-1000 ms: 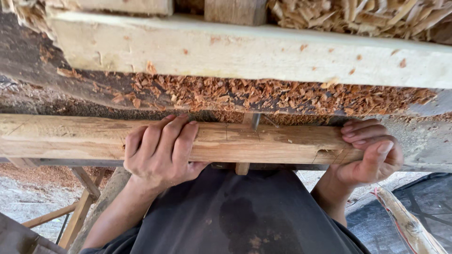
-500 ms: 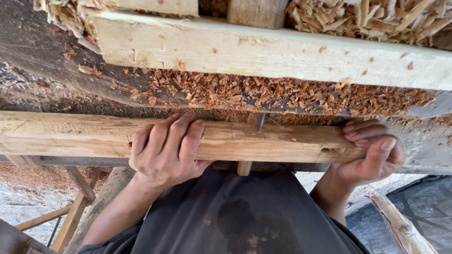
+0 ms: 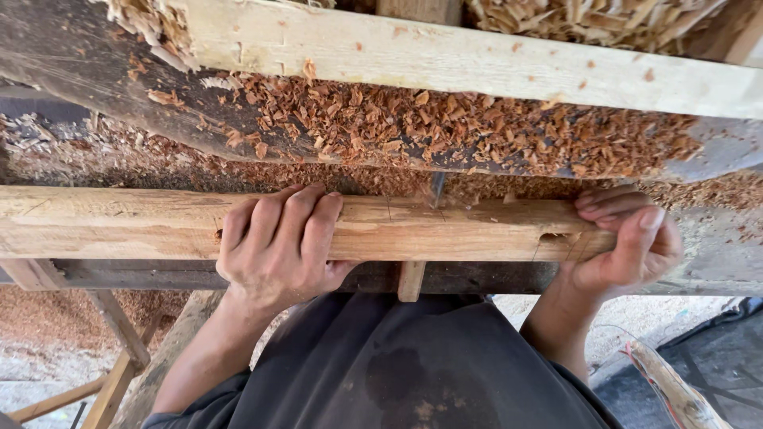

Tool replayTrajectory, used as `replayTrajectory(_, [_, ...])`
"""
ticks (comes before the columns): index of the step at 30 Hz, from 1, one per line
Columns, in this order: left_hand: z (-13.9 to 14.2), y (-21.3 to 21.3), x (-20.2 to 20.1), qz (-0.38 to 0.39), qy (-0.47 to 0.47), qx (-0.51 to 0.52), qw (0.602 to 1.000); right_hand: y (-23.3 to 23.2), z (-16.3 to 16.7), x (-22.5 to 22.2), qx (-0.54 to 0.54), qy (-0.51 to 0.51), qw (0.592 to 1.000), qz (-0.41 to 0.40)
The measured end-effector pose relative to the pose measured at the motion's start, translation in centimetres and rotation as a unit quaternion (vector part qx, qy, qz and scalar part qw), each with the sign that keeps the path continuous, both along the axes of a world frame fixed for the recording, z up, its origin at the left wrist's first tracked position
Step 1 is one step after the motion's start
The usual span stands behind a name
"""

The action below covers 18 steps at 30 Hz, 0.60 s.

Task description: The person repeatedly pushes a long wooden plank against a fixed blade on a workbench to shave and shape its surface. The person flips the plank over and continues the same action on the opposite side.

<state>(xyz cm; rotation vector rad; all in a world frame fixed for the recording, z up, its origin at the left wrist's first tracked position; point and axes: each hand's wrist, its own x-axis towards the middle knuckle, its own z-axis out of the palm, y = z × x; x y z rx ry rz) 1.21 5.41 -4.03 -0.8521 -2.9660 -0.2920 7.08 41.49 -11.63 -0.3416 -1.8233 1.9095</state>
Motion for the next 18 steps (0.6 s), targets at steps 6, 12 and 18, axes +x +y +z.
replayTrajectory(6, [0.1,0.1,0.6,-0.001,0.036,0.0,0.999,-1.2,2.0,-2.2,-0.013,-0.001,1.0,-0.005])
replayTrajectory(12, [0.5,0.2,1.8,0.016,0.034,0.021,0.999,-1.5,3.5,-1.8,0.01,-0.021,1.0,0.01])
replayTrajectory(18, [0.8,0.4,3.1,0.007,0.005,0.063,0.998,-1.8,3.5,3.0,-0.011,-0.016,1.0,0.002])
